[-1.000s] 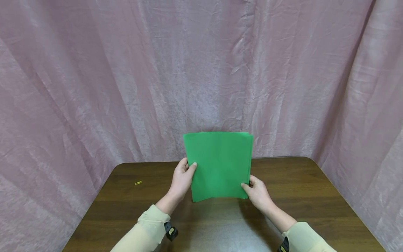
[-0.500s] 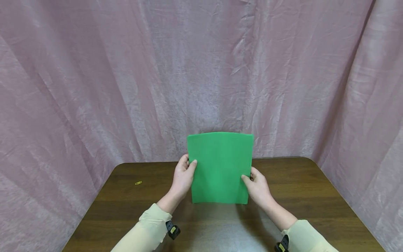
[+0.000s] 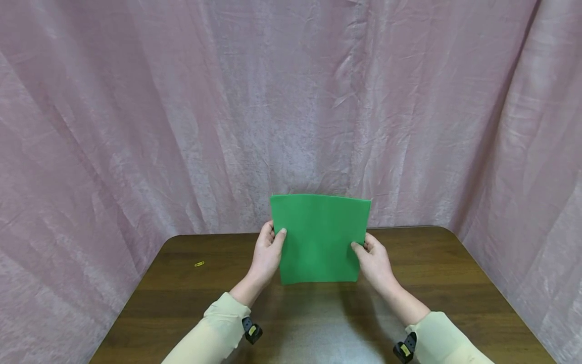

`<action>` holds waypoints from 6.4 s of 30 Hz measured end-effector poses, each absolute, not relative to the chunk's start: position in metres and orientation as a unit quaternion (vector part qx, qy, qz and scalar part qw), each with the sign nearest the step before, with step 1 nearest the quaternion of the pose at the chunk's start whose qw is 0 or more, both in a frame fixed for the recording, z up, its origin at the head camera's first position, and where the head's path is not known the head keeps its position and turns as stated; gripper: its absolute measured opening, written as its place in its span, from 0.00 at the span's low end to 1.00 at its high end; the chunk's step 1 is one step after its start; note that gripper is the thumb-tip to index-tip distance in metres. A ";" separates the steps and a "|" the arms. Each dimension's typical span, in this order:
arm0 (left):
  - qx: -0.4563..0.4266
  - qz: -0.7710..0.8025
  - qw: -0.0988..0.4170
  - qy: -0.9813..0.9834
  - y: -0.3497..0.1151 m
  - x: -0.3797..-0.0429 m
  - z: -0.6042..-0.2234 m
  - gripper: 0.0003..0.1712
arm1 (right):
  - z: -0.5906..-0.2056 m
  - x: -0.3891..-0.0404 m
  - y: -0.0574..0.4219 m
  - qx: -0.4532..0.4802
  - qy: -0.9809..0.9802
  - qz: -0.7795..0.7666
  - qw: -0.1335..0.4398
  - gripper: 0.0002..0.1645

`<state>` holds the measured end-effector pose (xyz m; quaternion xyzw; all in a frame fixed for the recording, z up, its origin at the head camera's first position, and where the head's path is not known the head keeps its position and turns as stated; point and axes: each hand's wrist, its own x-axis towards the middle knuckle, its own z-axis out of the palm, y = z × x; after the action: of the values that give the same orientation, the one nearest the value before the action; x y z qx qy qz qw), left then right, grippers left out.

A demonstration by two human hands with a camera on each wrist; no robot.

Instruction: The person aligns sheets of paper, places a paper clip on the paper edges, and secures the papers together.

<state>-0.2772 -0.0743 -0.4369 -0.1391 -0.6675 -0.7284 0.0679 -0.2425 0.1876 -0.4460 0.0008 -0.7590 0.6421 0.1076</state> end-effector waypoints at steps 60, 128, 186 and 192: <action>-0.120 -0.713 -0.027 -0.690 -0.071 -0.272 -0.485 0.29 | -0.473 -0.250 0.180 0.009 -0.706 0.707 0.047 0.24; -0.085 -0.696 -0.169 -0.692 -0.105 -0.254 -0.489 0.26 | -0.479 -0.231 0.215 0.063 -0.678 0.709 -0.183 0.24; -0.039 -0.673 -0.207 -0.709 -0.104 -0.261 -0.537 0.25 | -0.526 -0.237 0.213 0.032 -0.694 0.690 -0.203 0.28; -0.038 -0.669 -0.207 -0.712 -0.104 -0.260 -0.538 0.25 | -0.529 -0.239 0.215 0.031 -0.689 0.693 -0.211 0.28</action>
<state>-0.2598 -0.1037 -0.5383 -0.0381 -0.7125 -0.6693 -0.2072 -0.2390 0.2150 -0.5290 0.0311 -0.6886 0.6931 -0.2108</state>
